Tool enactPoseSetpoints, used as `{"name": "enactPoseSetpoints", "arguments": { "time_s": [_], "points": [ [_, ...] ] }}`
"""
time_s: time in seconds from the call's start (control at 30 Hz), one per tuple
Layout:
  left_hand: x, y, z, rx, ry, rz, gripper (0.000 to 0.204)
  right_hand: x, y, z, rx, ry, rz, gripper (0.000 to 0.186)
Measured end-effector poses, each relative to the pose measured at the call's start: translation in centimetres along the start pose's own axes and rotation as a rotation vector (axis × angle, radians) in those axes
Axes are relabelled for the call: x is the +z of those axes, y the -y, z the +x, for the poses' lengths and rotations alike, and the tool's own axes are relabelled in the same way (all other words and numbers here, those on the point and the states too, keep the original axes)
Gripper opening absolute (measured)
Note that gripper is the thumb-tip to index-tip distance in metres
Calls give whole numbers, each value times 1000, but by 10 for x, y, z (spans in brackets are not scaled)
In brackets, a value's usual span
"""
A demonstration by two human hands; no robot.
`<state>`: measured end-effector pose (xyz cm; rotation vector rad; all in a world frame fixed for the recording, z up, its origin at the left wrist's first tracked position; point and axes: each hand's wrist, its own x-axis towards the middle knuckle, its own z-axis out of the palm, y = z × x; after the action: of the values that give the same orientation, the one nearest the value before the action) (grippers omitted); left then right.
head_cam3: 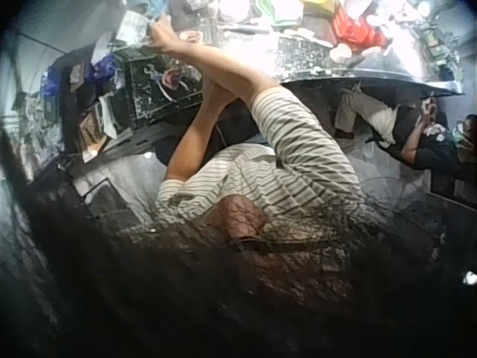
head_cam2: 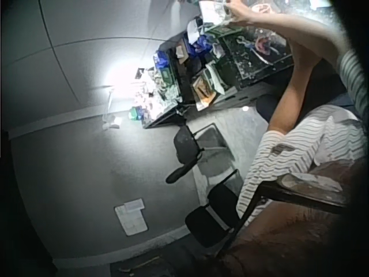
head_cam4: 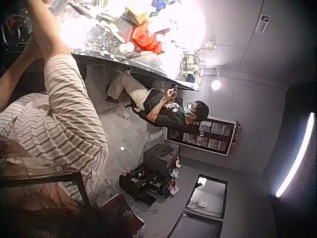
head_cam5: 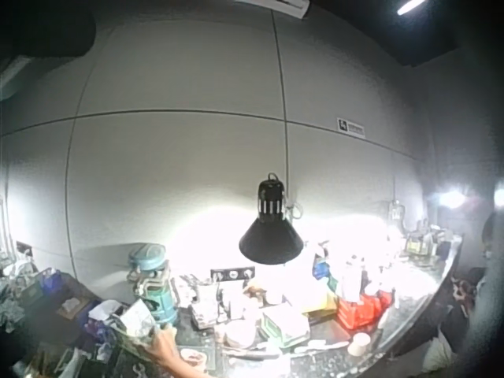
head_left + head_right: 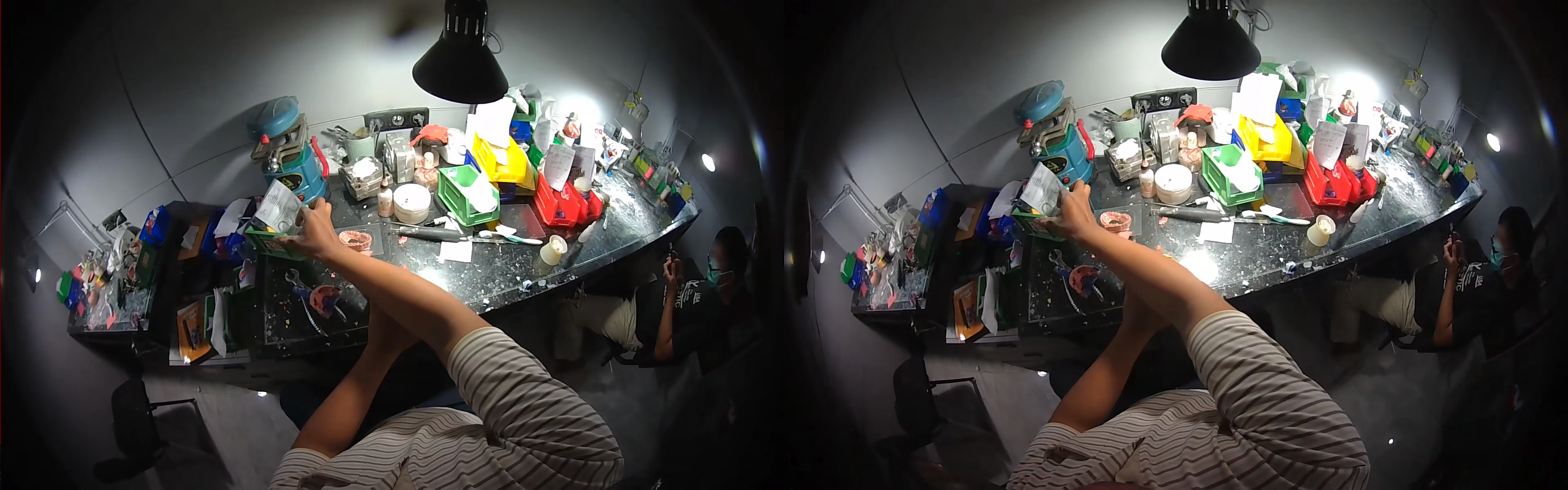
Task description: The person removes a plastic sheet containing a dental mold from a clamping machine, reattaches the frame to the machine, and holds the plastic sheet while turning and touching the dental mold by hand.
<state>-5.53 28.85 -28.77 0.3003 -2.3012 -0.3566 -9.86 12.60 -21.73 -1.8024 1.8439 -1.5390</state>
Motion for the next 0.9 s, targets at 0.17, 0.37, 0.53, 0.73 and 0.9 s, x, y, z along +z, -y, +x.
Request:
{"name": "enactPoseSetpoints", "arguments": {
  "time_s": [0.17, 0.37, 0.53, 0.73, 0.9],
  "points": [
    [6, -2, -5, 44, -4, 272, 77, 23, -2, -2, 60, -161, -124, 82],
    [20, 1, -5, -196, 34, 204, 81, 28, -1, -13, 238, 73, -431, 84],
    [1, -2, -2, -78, 122, 141, 75, -38, 34, -10, 213, 313, -367, 68],
    [-2, -13, 0, -187, 68, 169, 91, -159, -43, -35, 437, 337, -459, 51],
    [1, -14, 4, -162, 48, 155, 92, -183, -89, -90, 795, 289, 188, 37]
  ]
}}
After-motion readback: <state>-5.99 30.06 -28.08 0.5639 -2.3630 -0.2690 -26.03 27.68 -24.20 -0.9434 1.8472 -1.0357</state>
